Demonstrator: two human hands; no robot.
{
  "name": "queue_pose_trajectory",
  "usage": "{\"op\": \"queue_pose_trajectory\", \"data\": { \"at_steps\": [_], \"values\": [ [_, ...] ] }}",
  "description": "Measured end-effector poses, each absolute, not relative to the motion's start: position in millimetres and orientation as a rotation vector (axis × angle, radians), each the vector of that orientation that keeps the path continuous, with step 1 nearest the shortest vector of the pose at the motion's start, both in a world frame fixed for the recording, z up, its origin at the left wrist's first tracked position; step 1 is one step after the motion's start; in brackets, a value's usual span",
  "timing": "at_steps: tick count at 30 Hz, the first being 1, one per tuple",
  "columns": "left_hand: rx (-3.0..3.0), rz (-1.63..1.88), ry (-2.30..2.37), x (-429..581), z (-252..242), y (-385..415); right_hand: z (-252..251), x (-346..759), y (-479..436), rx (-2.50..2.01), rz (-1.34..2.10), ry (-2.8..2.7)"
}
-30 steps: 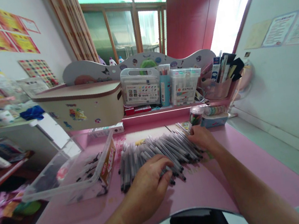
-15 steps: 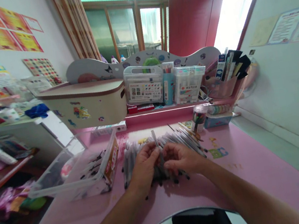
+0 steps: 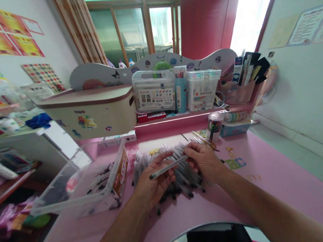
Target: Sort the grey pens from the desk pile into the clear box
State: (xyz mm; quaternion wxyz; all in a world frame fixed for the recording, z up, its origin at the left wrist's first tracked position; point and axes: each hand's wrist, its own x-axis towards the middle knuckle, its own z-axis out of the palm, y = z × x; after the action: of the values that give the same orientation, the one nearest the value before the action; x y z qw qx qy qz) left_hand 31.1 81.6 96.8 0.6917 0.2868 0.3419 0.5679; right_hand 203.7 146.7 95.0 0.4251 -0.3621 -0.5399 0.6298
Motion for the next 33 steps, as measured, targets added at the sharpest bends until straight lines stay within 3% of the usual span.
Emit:
{"op": "queue_pose_trajectory", "data": {
  "at_steps": [7, 12, 15, 33],
  "values": [
    [0.868, 1.455, 0.938, 34, 89, 85, 87, 201, 145, -0.978, 1.436, -1.548],
    [0.981, 1.516, 1.111, 32, 87, 88, 96, 201, 133, -0.760, 0.886, -2.147],
    [1.105, 1.477, 1.176, 33, 89, 85, 99, 197, 126, -0.784, 0.748, -2.284],
    [1.108, 1.425, 1.136, 41, 92, 76, 101, 193, 121, -0.771, 1.040, -2.176]
  ]
}}
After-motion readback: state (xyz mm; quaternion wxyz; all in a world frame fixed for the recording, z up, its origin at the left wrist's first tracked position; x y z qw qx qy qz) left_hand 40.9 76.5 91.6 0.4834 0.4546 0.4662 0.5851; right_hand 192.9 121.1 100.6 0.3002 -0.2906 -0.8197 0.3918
